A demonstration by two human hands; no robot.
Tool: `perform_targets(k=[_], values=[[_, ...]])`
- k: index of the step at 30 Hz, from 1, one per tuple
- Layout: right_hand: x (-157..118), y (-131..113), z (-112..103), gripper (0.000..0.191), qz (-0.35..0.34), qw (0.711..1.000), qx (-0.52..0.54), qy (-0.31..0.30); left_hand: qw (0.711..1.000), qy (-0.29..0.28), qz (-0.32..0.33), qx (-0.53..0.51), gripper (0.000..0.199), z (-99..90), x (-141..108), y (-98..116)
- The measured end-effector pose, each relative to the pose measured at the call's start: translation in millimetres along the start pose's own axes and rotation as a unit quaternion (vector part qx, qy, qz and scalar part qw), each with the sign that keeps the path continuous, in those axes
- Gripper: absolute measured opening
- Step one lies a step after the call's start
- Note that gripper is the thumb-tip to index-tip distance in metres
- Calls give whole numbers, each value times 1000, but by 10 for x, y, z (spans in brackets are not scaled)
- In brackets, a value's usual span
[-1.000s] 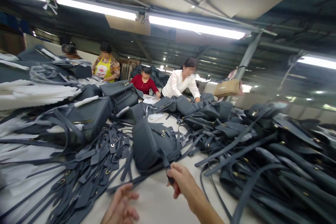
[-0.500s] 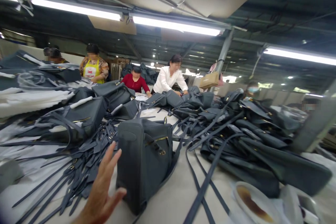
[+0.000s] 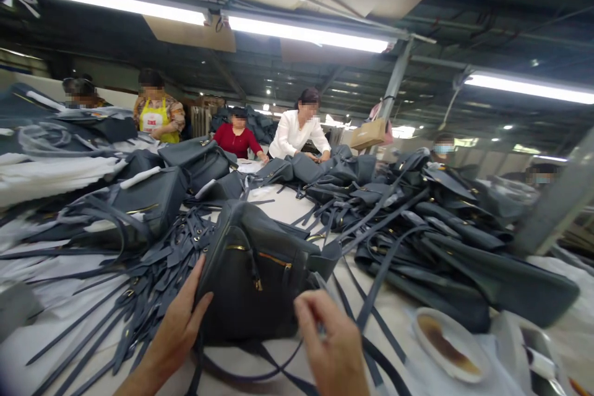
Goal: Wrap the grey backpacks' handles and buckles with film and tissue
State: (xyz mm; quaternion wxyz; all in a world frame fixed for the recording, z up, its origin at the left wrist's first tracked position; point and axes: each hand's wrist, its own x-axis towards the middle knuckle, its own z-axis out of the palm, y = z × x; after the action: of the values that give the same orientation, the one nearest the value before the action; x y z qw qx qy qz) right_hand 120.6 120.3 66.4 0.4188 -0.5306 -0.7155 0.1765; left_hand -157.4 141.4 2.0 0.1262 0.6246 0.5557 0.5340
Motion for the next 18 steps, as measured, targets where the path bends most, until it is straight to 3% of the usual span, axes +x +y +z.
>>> perform_targets(k=[1, 2, 5, 10, 13, 15, 17, 18], values=[[133, 105, -127, 28, 66, 996, -14, 65, 1000, 1, -1, -2, 58, 17, -9, -5], [242, 205, -223, 29, 118, 989, -20, 81, 1000, -1, -2, -2, 58, 31, -18, -9], [398, 446, -287, 38, 157, 988, 1, 9, 1000, -5, -1, 1, 58, 38, -39, -19], [396, 610, -94, 40, 173, 979, 80, -75, 1000, 0, 13, 1, 57, 20, -61, -37], [490, 474, -140, 49, 155, 973, 151, -85, 1000, 15, 24, -12, 57, 57, -45, -73], [559, 235, -207, 60, 124, 971, 196, -50, 999, 42, 11, -26, 58, 100, 1, -114], [570, -84, -231, 61, 34, 981, 190, -5, 997, 44, -32, -49, 63, 134, 71, -157], [543, -246, -211, 54, -55, 986, 158, 9, 996, 31, -57, -61, 65, 141, 107, -175]])
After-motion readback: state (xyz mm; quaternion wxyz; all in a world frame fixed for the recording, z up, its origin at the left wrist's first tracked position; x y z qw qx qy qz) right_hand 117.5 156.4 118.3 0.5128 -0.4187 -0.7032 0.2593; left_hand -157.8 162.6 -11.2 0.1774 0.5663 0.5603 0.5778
